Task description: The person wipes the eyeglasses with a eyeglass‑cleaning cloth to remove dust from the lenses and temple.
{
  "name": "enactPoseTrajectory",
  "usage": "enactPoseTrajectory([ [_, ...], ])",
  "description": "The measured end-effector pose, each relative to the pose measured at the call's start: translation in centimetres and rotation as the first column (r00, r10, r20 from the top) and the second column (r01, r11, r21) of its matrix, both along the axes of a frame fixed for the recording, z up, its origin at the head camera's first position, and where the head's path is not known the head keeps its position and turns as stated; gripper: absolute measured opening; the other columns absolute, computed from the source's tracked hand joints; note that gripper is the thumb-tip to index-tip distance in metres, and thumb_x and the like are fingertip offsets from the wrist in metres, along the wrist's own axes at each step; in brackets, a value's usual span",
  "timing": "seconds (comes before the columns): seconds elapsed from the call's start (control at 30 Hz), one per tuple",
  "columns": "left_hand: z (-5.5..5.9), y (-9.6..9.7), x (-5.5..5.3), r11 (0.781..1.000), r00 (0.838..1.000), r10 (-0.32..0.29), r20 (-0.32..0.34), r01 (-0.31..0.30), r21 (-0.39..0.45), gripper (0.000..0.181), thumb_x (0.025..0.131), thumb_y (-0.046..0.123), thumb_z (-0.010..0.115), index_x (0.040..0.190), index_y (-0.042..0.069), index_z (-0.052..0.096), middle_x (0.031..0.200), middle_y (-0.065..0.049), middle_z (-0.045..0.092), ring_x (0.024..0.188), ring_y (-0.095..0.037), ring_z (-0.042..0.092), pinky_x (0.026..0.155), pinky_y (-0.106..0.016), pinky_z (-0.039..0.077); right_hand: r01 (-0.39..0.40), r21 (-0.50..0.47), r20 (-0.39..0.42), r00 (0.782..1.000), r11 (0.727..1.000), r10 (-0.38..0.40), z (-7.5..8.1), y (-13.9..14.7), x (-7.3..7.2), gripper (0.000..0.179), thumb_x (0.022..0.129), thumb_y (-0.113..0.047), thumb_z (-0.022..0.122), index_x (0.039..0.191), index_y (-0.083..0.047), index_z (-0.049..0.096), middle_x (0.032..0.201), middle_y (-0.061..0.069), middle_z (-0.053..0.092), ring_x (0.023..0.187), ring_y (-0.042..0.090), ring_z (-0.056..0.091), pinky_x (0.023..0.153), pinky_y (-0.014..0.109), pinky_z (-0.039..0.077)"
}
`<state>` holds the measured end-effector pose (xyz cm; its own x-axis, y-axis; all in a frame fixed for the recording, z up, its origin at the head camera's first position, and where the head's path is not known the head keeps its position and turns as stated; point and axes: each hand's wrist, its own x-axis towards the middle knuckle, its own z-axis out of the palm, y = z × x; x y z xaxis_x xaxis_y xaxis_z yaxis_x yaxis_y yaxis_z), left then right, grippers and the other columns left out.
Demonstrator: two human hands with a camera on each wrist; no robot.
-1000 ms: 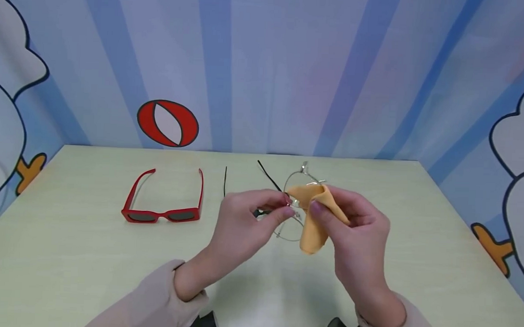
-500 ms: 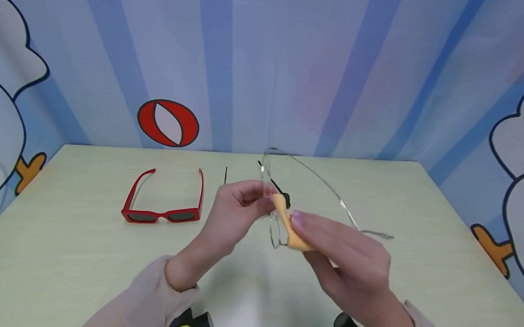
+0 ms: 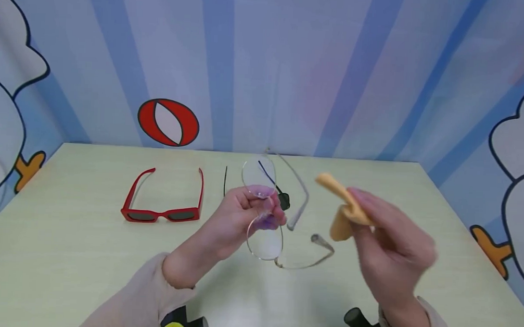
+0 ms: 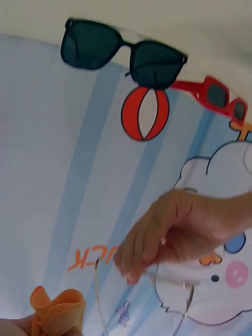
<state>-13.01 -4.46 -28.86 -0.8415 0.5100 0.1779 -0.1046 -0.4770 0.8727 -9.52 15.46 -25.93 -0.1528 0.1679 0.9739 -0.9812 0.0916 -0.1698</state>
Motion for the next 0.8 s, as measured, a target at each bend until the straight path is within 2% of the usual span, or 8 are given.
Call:
enactPoseTrajectory([
  [0.07, -0.3, 0.2, 0.3, 0.997, 0.997, -0.079, -0.01, 0.079, -0.009, 0.011, 0.093, 0.004, 0.055, 0.093, 0.006, 0.065, 0.076, 0.003, 0.067, 0.073, -0.01, 0.066, 0.072, -0.024, 0.052, 0.029, 0.222, -0.062, 0.998, 0.975, -0.016, -0.1, -1.1, -0.8, 0.012, 0.081, 0.007, 0.066, 0.091, 0.012, 0.068, 0.096, 0.018, 0.068, 0.092, 0.023, 0.067, 0.077, 0.027, 0.052],
  [0.13, -0.4, 0.4, 0.6, 0.987, 0.987, -0.156, -0.022, 0.155, -0.051, 0.011, 0.092, 0.0, 0.054, 0.096, 0.001, 0.063, 0.076, 0.003, 0.067, 0.073, -0.01, 0.065, 0.072, -0.025, 0.052, 0.129, 0.412, -0.214, 0.976, 0.902, -0.042, -0.4, -1.7, -1.6, 0.014, 0.086, 0.003, 0.063, 0.098, 0.005, 0.07, 0.1, 0.014, 0.068, 0.095, 0.021, 0.066, 0.076, 0.028, 0.052],
  [0.27, -0.5, 0.4, 1.1, 0.96, 0.967, -0.255, -0.021, 0.251, -0.123, 0.009, 0.088, -0.003, 0.054, 0.092, 0.0, 0.061, 0.074, 0.003, 0.064, 0.071, -0.009, 0.063, 0.072, -0.025, 0.052, 0.324, 0.575, -0.43, 0.901, 0.751, -0.06, -0.4, -1.9, -3.0, 0.019, 0.089, 0.004, 0.058, 0.105, 0.002, 0.069, 0.103, 0.014, 0.068, 0.093, 0.024, 0.066, 0.078, 0.033, 0.052],
  [0.3, -0.5, 0.3, 1.2, 0.958, 0.965, -0.262, -0.016, 0.258, -0.129, 0.005, 0.088, 0.001, 0.058, 0.088, 0.004, 0.061, 0.072, 0.003, 0.063, 0.07, -0.009, 0.062, 0.072, -0.024, 0.052, 0.349, 0.581, -0.453, 0.889, 0.735, -0.064, -0.4, -1.9, -3.3, 0.018, 0.088, 0.006, 0.057, 0.103, 0.003, 0.068, 0.101, 0.015, 0.068, 0.092, 0.026, 0.067, 0.079, 0.034, 0.052],
  [0.4, -0.4, 0.1, 1.2, 0.955, 0.961, -0.277, 0.009, 0.277, -0.107, 0.012, 0.084, 0.019, 0.071, 0.085, 0.01, 0.064, 0.071, 0.004, 0.063, 0.069, -0.009, 0.061, 0.072, -0.025, 0.053, 0.389, 0.59, -0.446, 0.887, 0.708, -0.116, -0.2, -1.7, -3.4, 0.016, 0.089, 0.004, 0.058, 0.101, 0.004, 0.069, 0.1, 0.017, 0.068, 0.09, 0.028, 0.067, 0.08, 0.036, 0.051],
  [0.47, -0.3, 0.0, 1.1, 0.952, 0.956, -0.293, 0.036, 0.295, -0.086, 0.019, 0.079, 0.026, 0.075, 0.085, 0.012, 0.065, 0.071, 0.004, 0.063, 0.069, -0.009, 0.062, 0.073, -0.025, 0.053, 0.378, 0.589, -0.412, 0.901, 0.714, -0.137, -0.2, -1.6, -3.3, 0.015, 0.089, 0.005, 0.057, 0.099, 0.005, 0.069, 0.099, 0.017, 0.068, 0.09, 0.029, 0.067, 0.08, 0.037, 0.052],
  [0.63, 0.0, -0.2, 1.1, 0.947, 0.942, -0.314, 0.117, 0.32, -0.035, 0.005, 0.089, 0.006, 0.061, 0.086, 0.009, 0.064, 0.07, 0.003, 0.062, 0.068, -0.01, 0.062, 0.074, -0.027, 0.052, 0.225, 0.64, -0.283, 0.958, 0.735, -0.046, 0.1, -1.6, -2.9, 0.02, 0.091, 0.008, 0.05, 0.101, 0.005, 0.067, 0.101, 0.017, 0.067, 0.093, 0.03, 0.066, 0.082, 0.039, 0.051],
  [0.8, 0.2, -0.5, 1.2, 0.939, 0.929, -0.339, 0.148, 0.343, -0.002, 0.011, 0.089, 0.0, 0.053, 0.086, 0.005, 0.062, 0.07, 0.003, 0.06, 0.068, -0.01, 0.06, 0.074, -0.027, 0.052, 0.182, 0.663, -0.207, 0.977, 0.726, -0.056, 0.5, -1.7, -2.7, 0.024, 0.093, 0.009, 0.045, 0.104, 0.003, 0.066, 0.104, 0.015, 0.067, 0.098, 0.028, 0.064, 0.086, 0.037, 0.049],
])
